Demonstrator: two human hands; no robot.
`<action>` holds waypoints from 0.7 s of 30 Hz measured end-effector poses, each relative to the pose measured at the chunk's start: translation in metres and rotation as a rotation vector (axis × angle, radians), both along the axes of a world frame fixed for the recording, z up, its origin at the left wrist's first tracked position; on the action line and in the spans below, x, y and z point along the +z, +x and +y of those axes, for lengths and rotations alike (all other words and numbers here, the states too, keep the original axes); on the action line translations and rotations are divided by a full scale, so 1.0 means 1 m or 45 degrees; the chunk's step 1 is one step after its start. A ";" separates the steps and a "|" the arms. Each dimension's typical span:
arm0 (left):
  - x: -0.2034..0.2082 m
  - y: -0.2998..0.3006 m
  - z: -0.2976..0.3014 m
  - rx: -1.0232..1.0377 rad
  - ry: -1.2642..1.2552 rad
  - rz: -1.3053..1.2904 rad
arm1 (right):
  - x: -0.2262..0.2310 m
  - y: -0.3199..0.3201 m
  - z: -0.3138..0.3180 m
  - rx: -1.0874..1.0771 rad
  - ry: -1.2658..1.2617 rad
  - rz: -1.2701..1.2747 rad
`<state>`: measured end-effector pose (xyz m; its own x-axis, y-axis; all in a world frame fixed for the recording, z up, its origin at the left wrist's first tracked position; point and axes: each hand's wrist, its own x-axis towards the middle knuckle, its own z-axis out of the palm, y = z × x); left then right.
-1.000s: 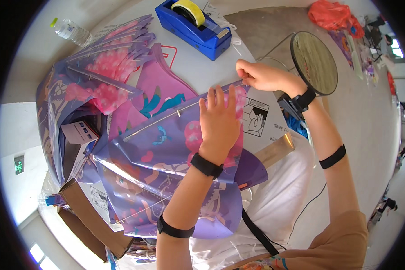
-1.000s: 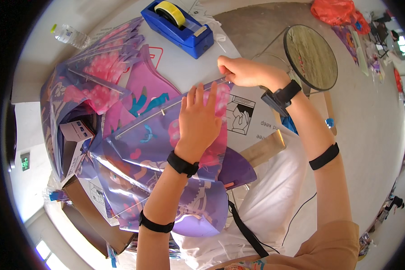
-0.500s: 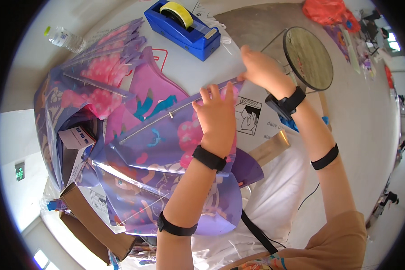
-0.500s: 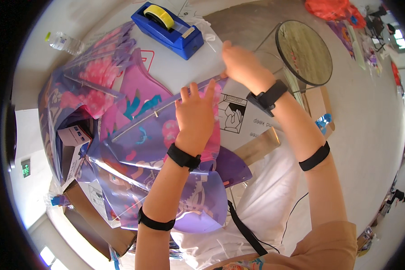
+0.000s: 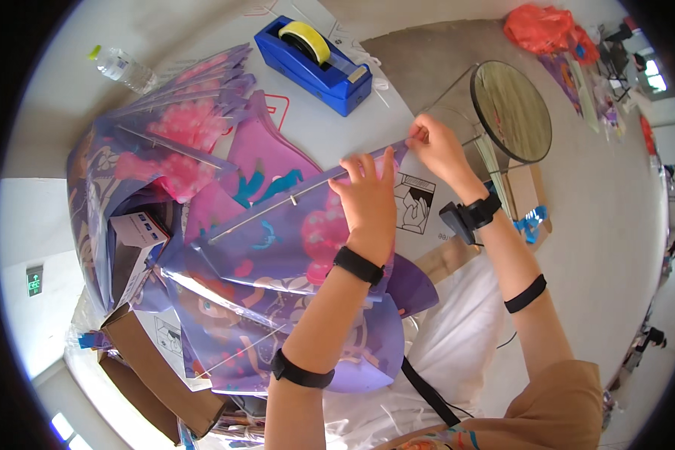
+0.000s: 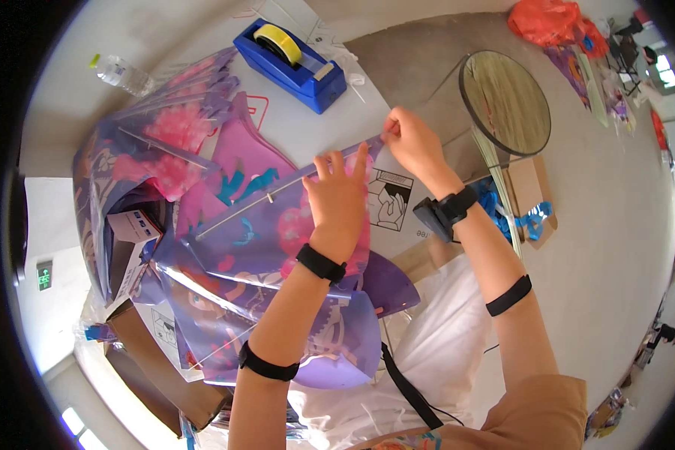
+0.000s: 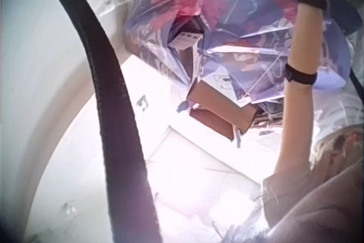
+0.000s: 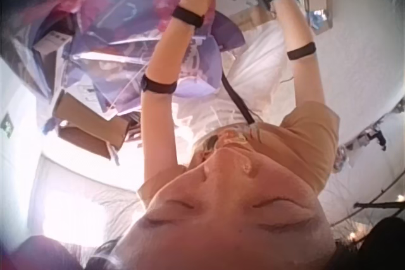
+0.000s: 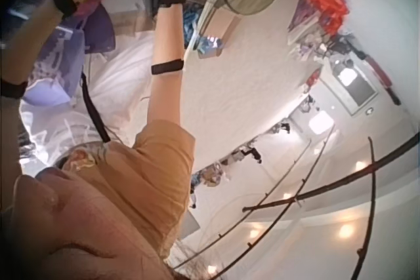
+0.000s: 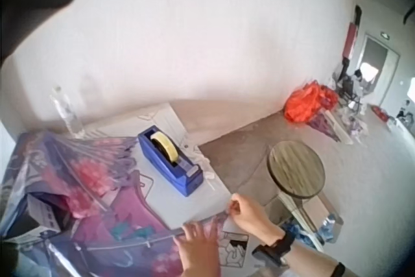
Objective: Assembling plastic kites by attaching support rods and securing them with tape.
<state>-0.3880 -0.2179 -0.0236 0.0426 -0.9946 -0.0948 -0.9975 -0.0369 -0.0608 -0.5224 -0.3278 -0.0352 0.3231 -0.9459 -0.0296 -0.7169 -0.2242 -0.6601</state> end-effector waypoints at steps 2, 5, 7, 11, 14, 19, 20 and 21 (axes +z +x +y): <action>-0.005 0.002 0.003 0.003 -0.007 -0.031 | 0.004 0.012 -0.003 -0.027 -0.055 -0.082; -0.004 0.025 0.024 -0.009 -0.149 0.401 | 0.013 0.033 -0.005 -0.018 -0.302 0.042; 0.009 0.038 0.039 0.009 -0.108 0.461 | 0.034 0.046 -0.030 -0.034 -0.449 -0.450; 0.016 0.072 0.081 0.095 -0.191 0.666 | 0.044 0.078 -0.082 -0.008 -0.263 -0.386; 0.014 0.091 0.105 0.188 -0.178 0.824 | 0.051 0.098 -0.100 0.028 0.190 -0.260; 0.013 0.102 0.116 0.266 -0.177 0.954 | 0.069 0.102 -0.112 0.141 0.411 -0.295; 0.012 0.103 0.116 0.265 -0.184 0.959 | 0.070 0.106 -0.108 0.067 0.386 -0.316; 0.010 0.103 0.115 0.262 -0.191 0.964 | 0.072 0.109 -0.104 0.069 0.391 -0.309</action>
<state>-0.2848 -0.1029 -0.0135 0.2046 -0.9781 -0.0372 -0.7378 -0.1790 0.6509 -0.4135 -0.4319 0.0373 0.4047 -0.8863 -0.2252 -0.5242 -0.0230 -0.8513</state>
